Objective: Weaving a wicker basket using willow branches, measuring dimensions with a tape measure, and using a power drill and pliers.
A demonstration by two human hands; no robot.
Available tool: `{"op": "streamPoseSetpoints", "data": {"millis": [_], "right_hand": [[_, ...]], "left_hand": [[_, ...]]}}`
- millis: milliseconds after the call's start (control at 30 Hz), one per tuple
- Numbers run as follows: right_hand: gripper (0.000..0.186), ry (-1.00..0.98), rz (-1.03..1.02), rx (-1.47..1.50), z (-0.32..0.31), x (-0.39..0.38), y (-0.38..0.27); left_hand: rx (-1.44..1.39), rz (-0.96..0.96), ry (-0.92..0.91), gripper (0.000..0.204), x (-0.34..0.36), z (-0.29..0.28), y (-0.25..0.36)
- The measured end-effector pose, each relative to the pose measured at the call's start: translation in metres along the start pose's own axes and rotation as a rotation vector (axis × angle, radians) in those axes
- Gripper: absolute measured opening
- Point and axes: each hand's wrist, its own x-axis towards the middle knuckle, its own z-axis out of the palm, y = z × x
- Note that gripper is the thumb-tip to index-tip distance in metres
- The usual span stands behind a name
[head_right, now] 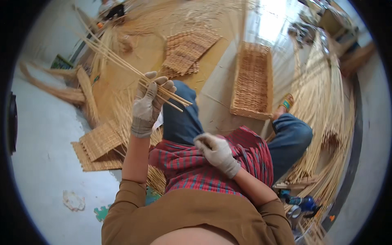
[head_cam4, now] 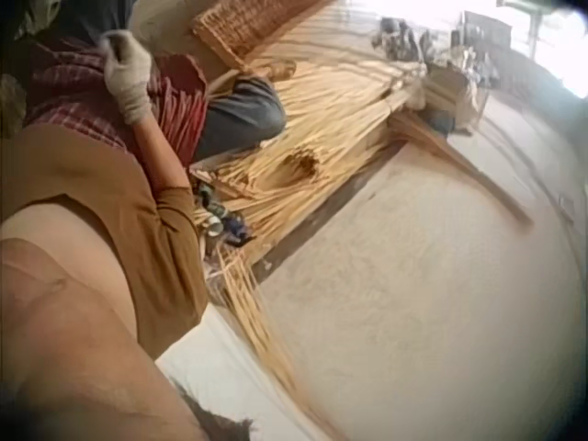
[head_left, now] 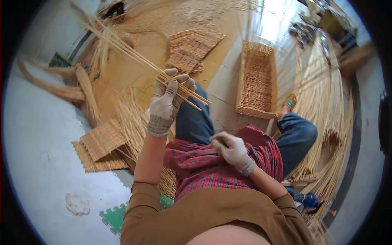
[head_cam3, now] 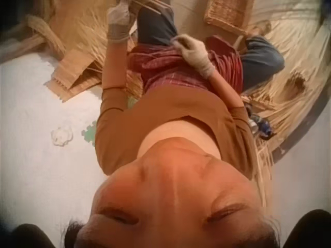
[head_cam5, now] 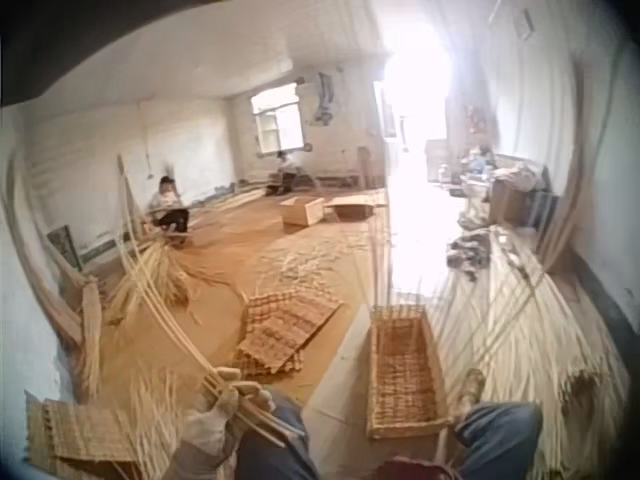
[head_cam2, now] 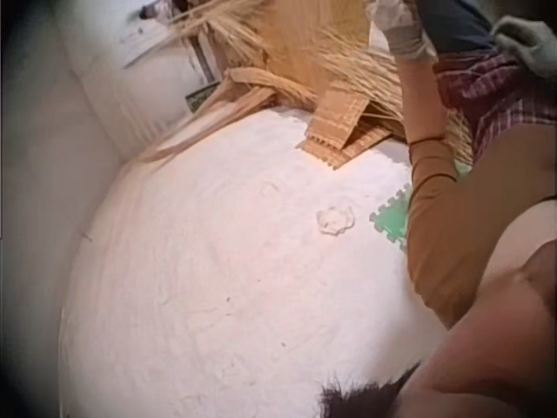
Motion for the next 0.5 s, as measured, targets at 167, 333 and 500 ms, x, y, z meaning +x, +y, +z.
{"op": "streamPoseSetpoints", "data": {"millis": [167, 333, 500], "right_hand": [[0.025, 0.557, -0.457, -0.502, -0.044, 0.006, -0.052], [0.016, 0.812, -0.517, -0.673, -0.096, -0.014, -0.025], [0.014, 0.933, -0.440, -0.822, -0.113, -0.044, -0.010]], "left_hand": [[-0.065, -0.088, -0.086, 0.025, -0.010, 0.048, -0.055], [0.042, -0.238, -0.134, 0.026, -0.025, 0.113, -0.101], [0.279, -0.256, -0.182, 0.033, -0.038, 0.133, -0.119]]}}
